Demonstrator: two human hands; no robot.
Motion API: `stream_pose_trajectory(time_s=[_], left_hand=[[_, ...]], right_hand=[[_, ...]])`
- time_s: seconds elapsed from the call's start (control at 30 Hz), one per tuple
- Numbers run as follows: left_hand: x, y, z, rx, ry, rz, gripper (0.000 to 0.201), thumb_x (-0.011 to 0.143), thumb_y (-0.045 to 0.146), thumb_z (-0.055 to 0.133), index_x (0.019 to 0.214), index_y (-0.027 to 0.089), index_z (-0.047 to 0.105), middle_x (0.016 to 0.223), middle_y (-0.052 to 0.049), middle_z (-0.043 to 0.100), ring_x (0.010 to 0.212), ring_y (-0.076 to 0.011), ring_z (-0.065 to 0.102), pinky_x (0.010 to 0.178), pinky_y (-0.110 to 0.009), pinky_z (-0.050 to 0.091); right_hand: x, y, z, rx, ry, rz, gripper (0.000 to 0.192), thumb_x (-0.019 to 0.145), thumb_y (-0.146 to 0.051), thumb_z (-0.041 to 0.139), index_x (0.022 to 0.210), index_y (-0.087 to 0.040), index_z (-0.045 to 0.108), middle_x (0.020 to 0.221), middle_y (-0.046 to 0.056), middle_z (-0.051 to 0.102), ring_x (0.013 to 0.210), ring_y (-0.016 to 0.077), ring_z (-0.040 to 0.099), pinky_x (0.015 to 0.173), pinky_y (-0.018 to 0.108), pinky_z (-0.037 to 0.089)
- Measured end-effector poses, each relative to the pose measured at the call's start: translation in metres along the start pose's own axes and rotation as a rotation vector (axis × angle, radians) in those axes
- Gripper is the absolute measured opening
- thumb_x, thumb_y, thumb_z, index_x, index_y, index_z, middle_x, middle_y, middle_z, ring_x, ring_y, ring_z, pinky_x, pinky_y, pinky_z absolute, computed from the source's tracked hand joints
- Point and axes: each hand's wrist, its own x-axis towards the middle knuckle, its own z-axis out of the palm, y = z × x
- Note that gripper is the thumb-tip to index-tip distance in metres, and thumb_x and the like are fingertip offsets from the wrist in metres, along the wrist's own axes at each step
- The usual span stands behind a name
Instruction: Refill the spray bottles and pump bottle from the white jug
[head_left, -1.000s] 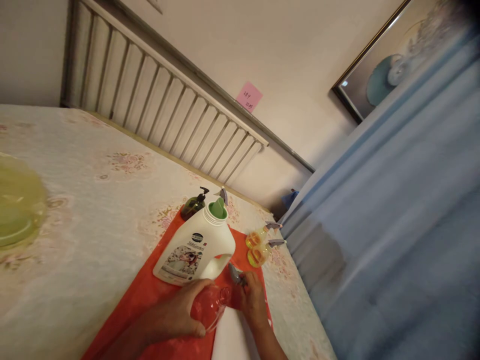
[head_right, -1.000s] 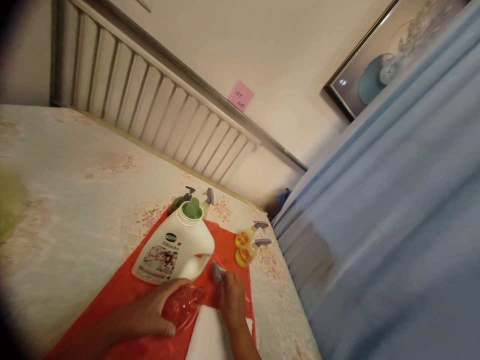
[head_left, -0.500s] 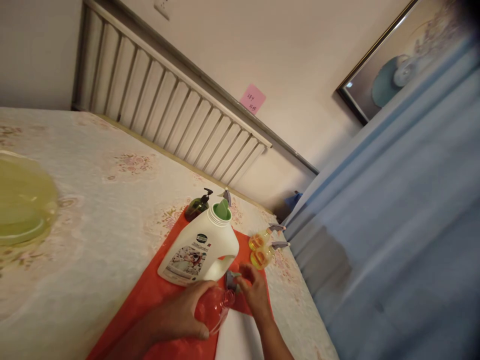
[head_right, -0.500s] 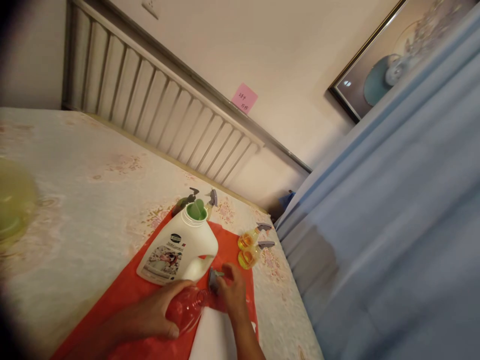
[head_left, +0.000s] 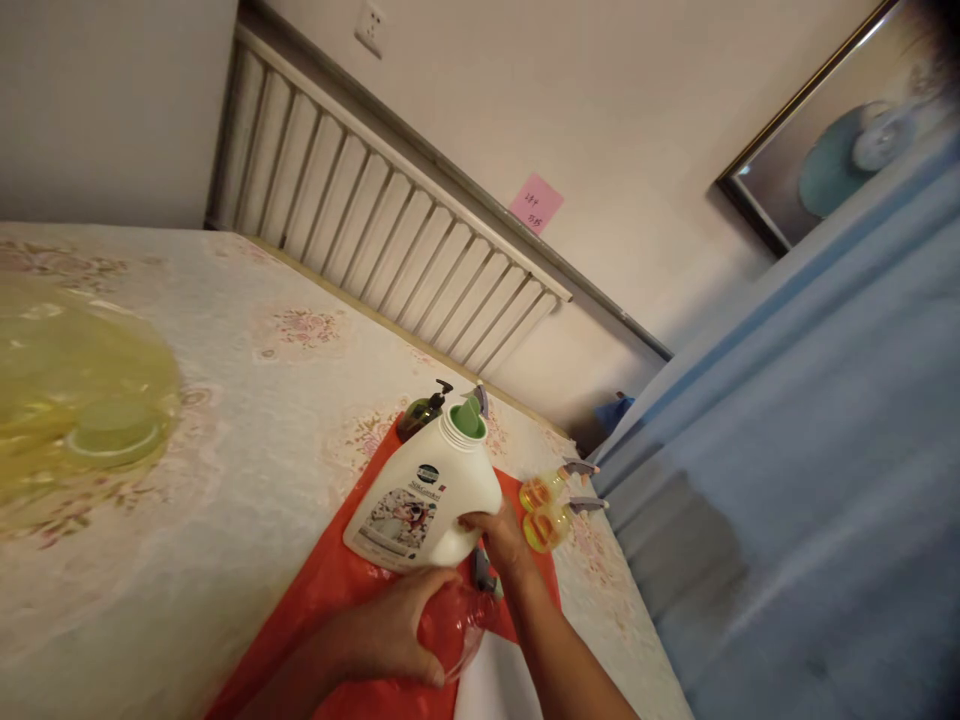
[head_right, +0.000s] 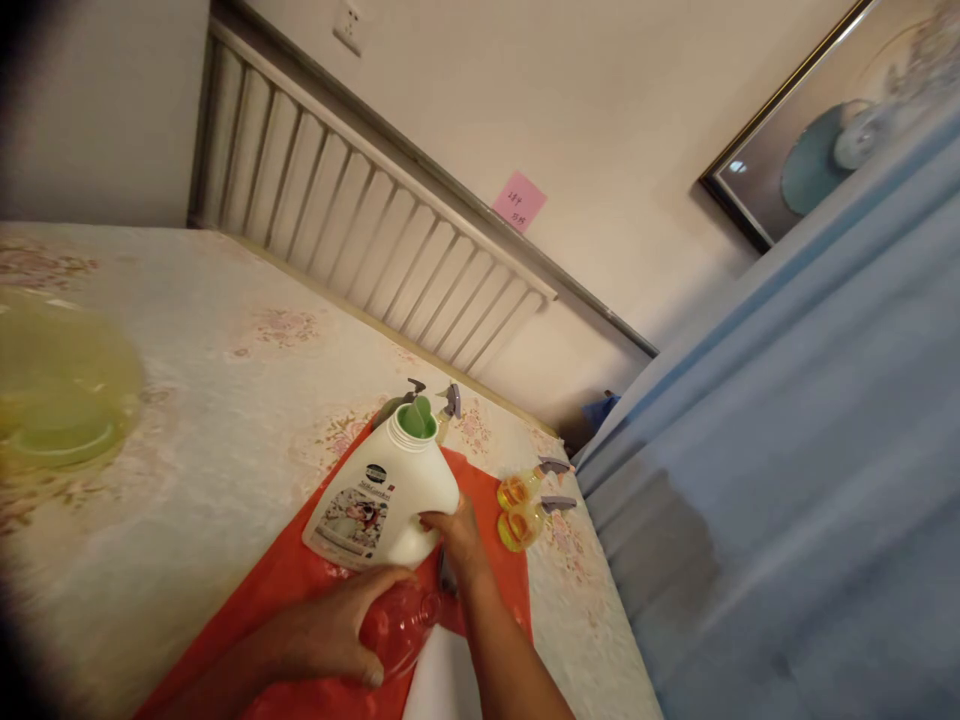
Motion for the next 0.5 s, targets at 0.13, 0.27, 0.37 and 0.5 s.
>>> stream_pose_trajectory(time_s=[0.13,0.27,0.37,0.5], left_hand=[[0.004,-0.006,0.001,-0.002,-0.008,-0.003,0.09,0.052,0.021,0.08,0.136,0.025,0.049,0.145,-0.007,0.051,0.135,-0.034,0.043,0.112,-0.043,0.038],[0.002,-0.005,0.0,-0.032,-0.003,-0.021,0.089,0.053,0.026,0.08,0.136,0.025,0.05,0.143,-0.005,0.053,0.137,-0.0376,0.04,0.11,-0.042,0.04],[-0.001,-0.003,-0.001,-0.043,0.013,-0.018,0.083,0.054,0.03,0.08,0.133,0.031,0.053,0.138,0.001,0.058,0.135,-0.038,0.042,0.108,-0.04,0.042],[-0.001,0.0,-0.002,-0.034,0.013,-0.026,0.08,0.054,0.027,0.078,0.13,0.033,0.055,0.136,0.001,0.059,0.128,-0.0359,0.051,0.104,-0.041,0.046]], right_hand=[[0.016,-0.011,0.01,0.029,-0.068,0.022,0.018,0.056,-0.027,0.072,0.066,-0.018,0.06,0.049,-0.006,0.056,0.043,0.01,0.043,0.045,0.023,0.036],[0.03,-0.018,0.023,0.062,-0.108,0.022,0.026,0.054,-0.031,0.077,0.07,-0.018,0.06,0.049,-0.007,0.054,0.041,0.0083,0.041,0.043,0.021,0.032],[0.038,-0.031,0.029,0.071,-0.113,0.0,0.026,0.058,-0.032,0.077,0.069,-0.018,0.059,0.05,-0.006,0.056,0.041,0.0085,0.044,0.043,0.021,0.034],[0.044,-0.061,0.024,0.059,-0.063,-0.059,0.025,0.059,-0.032,0.076,0.07,-0.018,0.058,0.049,-0.007,0.056,0.041,0.009,0.045,0.044,0.021,0.035]])
